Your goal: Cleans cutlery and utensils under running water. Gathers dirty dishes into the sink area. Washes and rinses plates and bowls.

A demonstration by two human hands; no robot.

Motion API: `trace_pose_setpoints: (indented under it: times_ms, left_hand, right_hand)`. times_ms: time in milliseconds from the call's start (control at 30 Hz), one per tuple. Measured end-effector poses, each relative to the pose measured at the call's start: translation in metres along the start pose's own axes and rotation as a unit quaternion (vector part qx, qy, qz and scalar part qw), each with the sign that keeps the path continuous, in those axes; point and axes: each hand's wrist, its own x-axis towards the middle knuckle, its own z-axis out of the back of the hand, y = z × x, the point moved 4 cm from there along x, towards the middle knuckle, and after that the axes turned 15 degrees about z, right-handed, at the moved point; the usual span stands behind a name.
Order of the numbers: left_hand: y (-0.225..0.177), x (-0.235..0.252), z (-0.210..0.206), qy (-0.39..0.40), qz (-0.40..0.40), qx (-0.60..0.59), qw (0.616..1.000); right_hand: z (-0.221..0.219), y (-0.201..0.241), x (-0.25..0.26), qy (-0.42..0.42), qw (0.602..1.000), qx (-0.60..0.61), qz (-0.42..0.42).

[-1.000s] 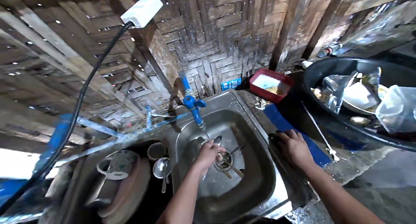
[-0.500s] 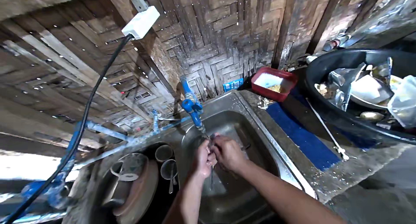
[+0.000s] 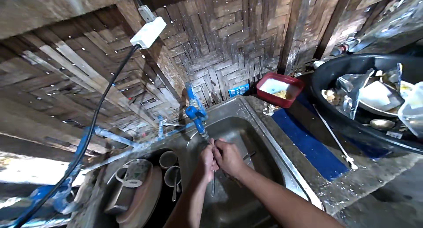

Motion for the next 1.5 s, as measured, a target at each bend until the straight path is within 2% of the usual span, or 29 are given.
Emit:
trace_pose_setpoints:
  times_ms: [67, 133, 200, 267, 400, 500, 567, 667, 733, 833, 933, 1033, 1100, 1167, 1233, 1300, 1333, 1367, 1433, 1500]
  left_hand:
    - [0.001, -0.001, -0.002, 0.001, -0.009, 0.001, 1.000]
    - [0.000, -0.003, -0.004, -0.018, -0.024, 0.000, 1.000]
    - [-0.004, 0.000, -0.002, -0.032, -0.042, 0.029, 0.998]
    - [-0.010, 0.002, 0.003, -0.028, -0.052, 0.068, 0.996]
    - [-0.010, 0.000, -0.003, -0.032, -0.052, 0.054, 0.997]
    - [-0.017, 0.002, -0.003, -0.020, -0.058, 0.098, 0.993]
    - [-0.015, 0.002, -0.005, -0.009, -0.055, 0.098, 0.994]
    - [-0.010, 0.001, -0.011, -0.016, -0.047, 0.073, 0.996]
    - [-0.011, -0.003, -0.021, -0.010, -0.068, 0.103, 0.992]
    - [-0.010, 0.001, -0.026, 0.009, -0.109, 0.153, 0.982]
    - [-0.005, 0.007, -0.023, 0.028, -0.132, 0.197, 0.971]
    - [0.002, 0.010, -0.018, 0.034, -0.126, 0.177, 0.975]
    - [0.004, 0.009, -0.014, 0.042, -0.113, 0.194, 0.974]
    - [0.006, 0.008, -0.009, 0.062, -0.084, 0.217, 0.971]
    - [0.006, 0.004, -0.003, 0.085, -0.039, 0.207, 0.974]
    - [0.006, -0.002, 0.003, 0.092, 0.007, 0.195, 0.976]
    - [0.005, -0.005, 0.005, 0.068, 0.011, 0.182, 0.981]
    - [0.004, -0.008, 0.007, 0.027, -0.010, 0.170, 0.985]
    - [0.005, -0.011, 0.014, -0.051, -0.104, 0.177, 0.977]
    - [0.008, -0.010, 0.023, -0.101, -0.216, 0.229, 0.944]
  right_hand:
    - [0.009, 0.000, 0.005, 0.005, 1.000, -0.012, -0.005]
    - [0.014, -0.002, 0.011, -0.026, 0.999, -0.030, -0.027]
    - [0.007, 0.000, 0.008, -0.002, 0.999, -0.005, -0.032]
    - [0.004, 0.003, 0.004, 0.022, 0.999, 0.021, -0.015]
    - [0.017, -0.004, 0.012, 0.008, 0.999, -0.047, -0.003]
    - [0.012, -0.001, 0.002, 0.028, 0.999, -0.008, 0.012]
    - [0.018, -0.003, 0.002, 0.039, 0.998, -0.024, 0.030]
    - [0.038, -0.012, 0.012, -0.014, 0.991, -0.124, 0.037]
    - [0.058, -0.020, 0.017, -0.064, 0.988, -0.142, -0.001]
    - [0.079, -0.038, 0.010, -0.131, 0.988, -0.044, -0.064]
    - [0.073, -0.059, -0.004, -0.146, 0.977, 0.129, -0.089]
    - [0.057, -0.058, -0.011, -0.125, 0.926, 0.332, -0.131]
    - [0.047, -0.042, -0.006, -0.101, 0.900, 0.406, -0.120]
    - [0.034, -0.021, 0.005, -0.076, 0.906, 0.409, -0.074]
    - [0.022, -0.007, 0.018, -0.069, 0.933, 0.352, -0.036]
    - [0.009, -0.001, 0.028, -0.119, 0.947, 0.299, -0.008]
    - [0.004, 0.002, 0.033, -0.149, 0.945, 0.292, -0.005]
    - [0.000, 0.004, 0.037, -0.169, 0.941, 0.294, -0.016]
    - [-0.010, 0.004, 0.045, -0.179, 0.927, 0.321, -0.075]
    - [-0.019, -0.003, 0.052, -0.195, 0.899, 0.359, -0.158]
